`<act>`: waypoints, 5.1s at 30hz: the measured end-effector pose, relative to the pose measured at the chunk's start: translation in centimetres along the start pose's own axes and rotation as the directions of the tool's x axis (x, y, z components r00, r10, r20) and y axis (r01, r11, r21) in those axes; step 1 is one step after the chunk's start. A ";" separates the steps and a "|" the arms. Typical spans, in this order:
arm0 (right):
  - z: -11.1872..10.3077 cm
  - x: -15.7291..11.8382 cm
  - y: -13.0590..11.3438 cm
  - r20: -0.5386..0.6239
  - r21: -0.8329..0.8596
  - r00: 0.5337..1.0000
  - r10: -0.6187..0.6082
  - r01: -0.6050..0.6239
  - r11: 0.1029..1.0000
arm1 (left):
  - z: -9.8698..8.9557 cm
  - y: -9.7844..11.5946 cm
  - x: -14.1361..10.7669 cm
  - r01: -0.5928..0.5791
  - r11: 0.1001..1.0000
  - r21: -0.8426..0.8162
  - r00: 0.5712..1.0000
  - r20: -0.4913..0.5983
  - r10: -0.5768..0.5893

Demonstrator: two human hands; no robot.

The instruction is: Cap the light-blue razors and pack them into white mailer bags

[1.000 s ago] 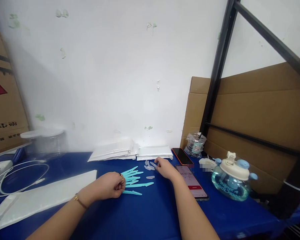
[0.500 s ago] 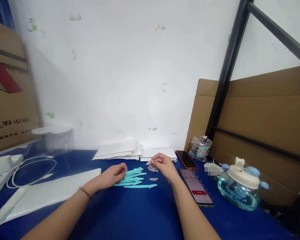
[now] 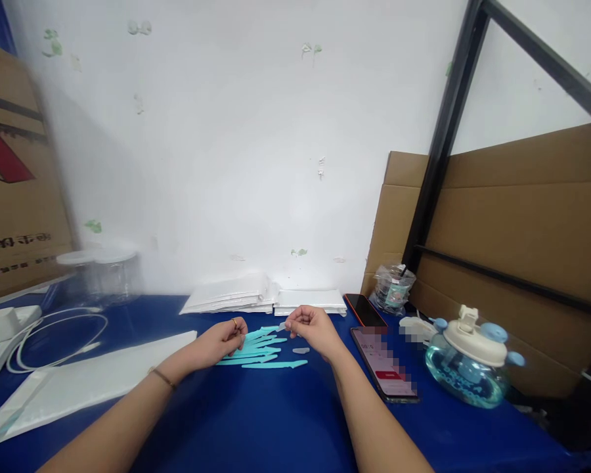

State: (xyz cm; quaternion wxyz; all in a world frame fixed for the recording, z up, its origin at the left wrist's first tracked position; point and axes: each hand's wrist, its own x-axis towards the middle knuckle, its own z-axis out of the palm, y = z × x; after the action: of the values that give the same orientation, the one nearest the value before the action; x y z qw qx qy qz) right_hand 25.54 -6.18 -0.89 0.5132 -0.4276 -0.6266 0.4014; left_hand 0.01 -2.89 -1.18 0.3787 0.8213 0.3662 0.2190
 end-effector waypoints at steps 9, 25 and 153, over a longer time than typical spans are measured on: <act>0.9 0.4 0.8 0.030 -0.110 0.999 0.041 -0.038 0.993 | 0.2 -0.4 0.9 -0.028 0.992 0.120 0.994 -0.100 0.040; -2.0 0.0 3.1 0.135 -0.735 0.962 0.238 -0.064 0.675 | -0.4 -2.1 1.5 0.083 0.890 0.447 0.967 -0.251 0.036; -4.1 0.2 1.1 0.033 -0.079 0.972 0.232 -0.229 0.970 | 5.9 3.0 1.5 -0.250 0.716 0.652 0.955 0.044 0.293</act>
State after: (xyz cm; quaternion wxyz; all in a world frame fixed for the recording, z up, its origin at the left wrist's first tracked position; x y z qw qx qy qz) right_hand 29.67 -5.36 -1.23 0.4336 -0.5078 -0.5980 0.4433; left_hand 6.01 -5.80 -2.41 0.0220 0.9387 0.3064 0.1567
